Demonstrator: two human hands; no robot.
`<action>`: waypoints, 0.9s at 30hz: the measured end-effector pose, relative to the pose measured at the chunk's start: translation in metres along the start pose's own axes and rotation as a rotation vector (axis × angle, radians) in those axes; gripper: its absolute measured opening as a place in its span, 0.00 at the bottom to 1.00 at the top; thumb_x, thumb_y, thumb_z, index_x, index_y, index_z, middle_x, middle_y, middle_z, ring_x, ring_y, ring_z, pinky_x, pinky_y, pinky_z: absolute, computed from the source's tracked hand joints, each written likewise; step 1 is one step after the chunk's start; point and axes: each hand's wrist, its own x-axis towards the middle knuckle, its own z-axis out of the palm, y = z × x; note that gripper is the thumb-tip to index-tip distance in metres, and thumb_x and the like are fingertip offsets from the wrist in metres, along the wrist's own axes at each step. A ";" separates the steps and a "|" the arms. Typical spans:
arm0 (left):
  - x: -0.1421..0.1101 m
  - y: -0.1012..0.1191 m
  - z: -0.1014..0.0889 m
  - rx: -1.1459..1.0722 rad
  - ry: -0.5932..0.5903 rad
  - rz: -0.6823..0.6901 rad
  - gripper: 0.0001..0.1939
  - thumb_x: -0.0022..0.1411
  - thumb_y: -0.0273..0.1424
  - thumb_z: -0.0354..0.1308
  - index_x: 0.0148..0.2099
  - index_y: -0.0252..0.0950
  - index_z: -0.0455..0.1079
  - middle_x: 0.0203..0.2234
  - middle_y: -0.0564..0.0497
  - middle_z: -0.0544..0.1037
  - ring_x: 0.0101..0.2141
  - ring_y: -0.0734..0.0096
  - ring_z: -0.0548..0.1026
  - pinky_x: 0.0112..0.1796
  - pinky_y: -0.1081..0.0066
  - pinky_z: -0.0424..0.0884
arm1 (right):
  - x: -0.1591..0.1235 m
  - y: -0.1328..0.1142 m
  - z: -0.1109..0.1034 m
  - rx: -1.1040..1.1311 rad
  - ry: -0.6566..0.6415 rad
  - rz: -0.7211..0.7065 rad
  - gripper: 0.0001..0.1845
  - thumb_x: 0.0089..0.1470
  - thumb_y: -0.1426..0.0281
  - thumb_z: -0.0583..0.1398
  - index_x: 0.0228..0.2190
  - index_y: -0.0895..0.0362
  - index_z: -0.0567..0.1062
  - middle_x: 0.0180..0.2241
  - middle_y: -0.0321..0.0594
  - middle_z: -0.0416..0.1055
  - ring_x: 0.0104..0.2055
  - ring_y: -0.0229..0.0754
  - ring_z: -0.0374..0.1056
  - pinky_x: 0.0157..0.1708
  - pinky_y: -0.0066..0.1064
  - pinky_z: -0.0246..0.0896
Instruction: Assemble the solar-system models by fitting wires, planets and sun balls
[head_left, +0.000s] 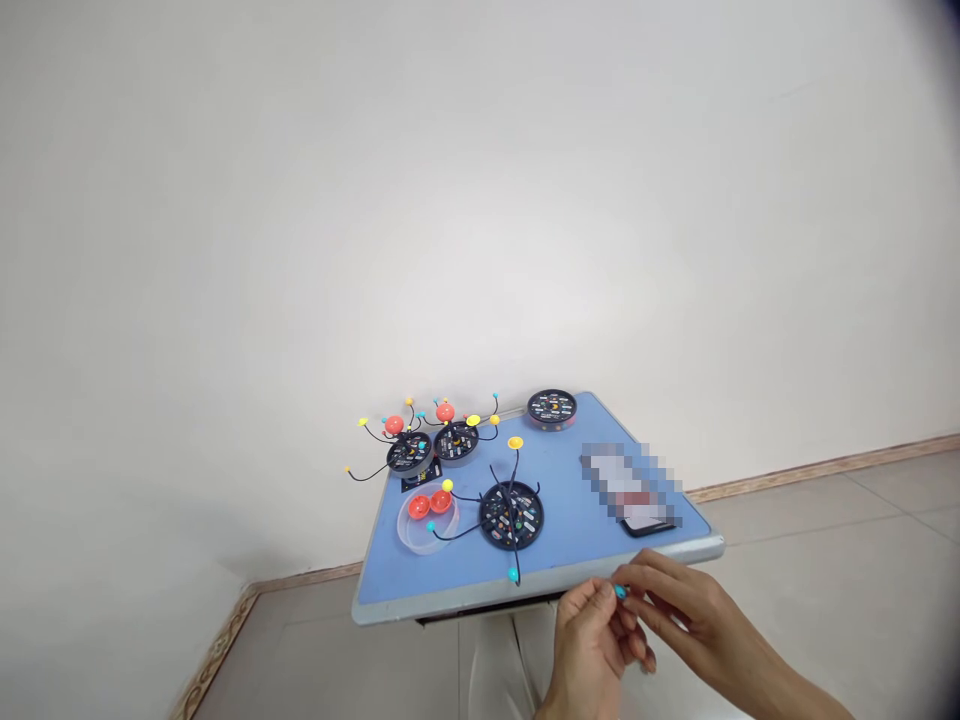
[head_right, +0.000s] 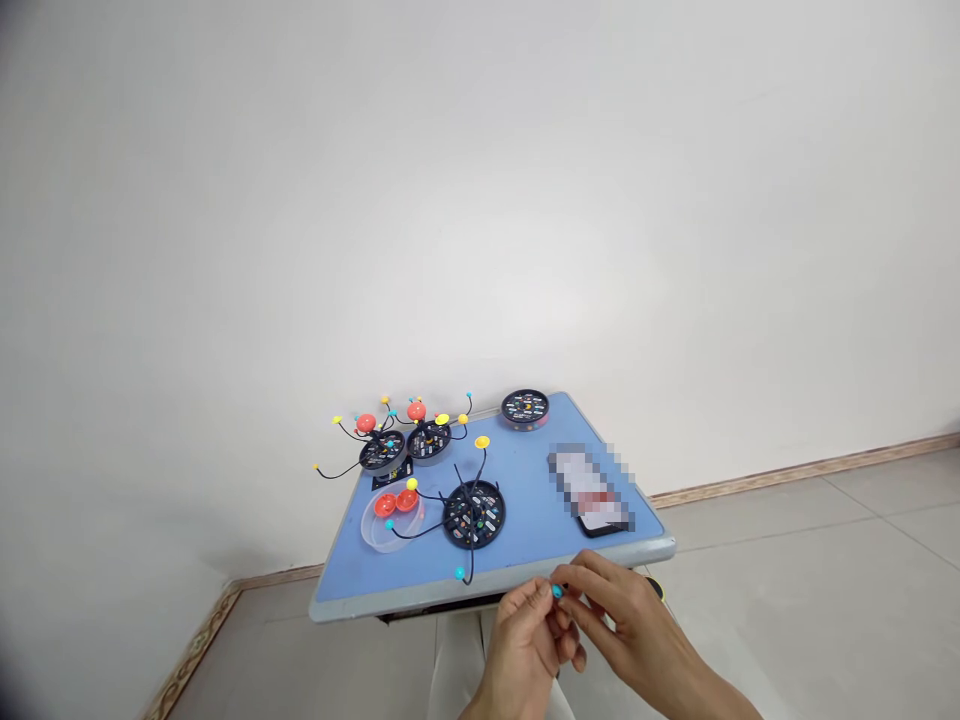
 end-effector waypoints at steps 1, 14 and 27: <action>0.001 -0.002 0.000 -0.005 -0.004 -0.004 0.24 0.45 0.46 0.72 0.26 0.33 0.66 0.18 0.57 0.67 0.16 0.81 0.64 0.19 0.75 0.62 | -0.001 0.001 0.002 0.083 0.006 0.015 0.12 0.68 0.64 0.50 0.40 0.51 0.73 0.32 0.36 0.67 0.24 0.36 0.69 0.22 0.28 0.64; 0.018 -0.011 -0.011 0.462 0.099 0.215 0.31 0.55 0.59 0.58 0.30 0.31 0.70 0.22 0.51 0.70 0.16 0.79 0.63 0.18 0.74 0.62 | 0.006 0.021 0.006 0.103 0.207 0.068 0.13 0.60 0.59 0.58 0.30 0.51 0.77 0.26 0.36 0.70 0.26 0.40 0.66 0.25 0.28 0.62; 0.073 -0.035 -0.080 2.240 0.633 0.843 0.25 0.57 0.14 0.50 0.57 0.25 0.71 0.54 0.31 0.75 0.52 0.49 0.75 0.49 0.51 0.75 | 0.032 0.031 0.009 0.455 0.165 0.326 0.16 0.48 0.55 0.66 0.25 0.54 0.73 0.25 0.35 0.68 0.24 0.38 0.61 0.24 0.30 0.62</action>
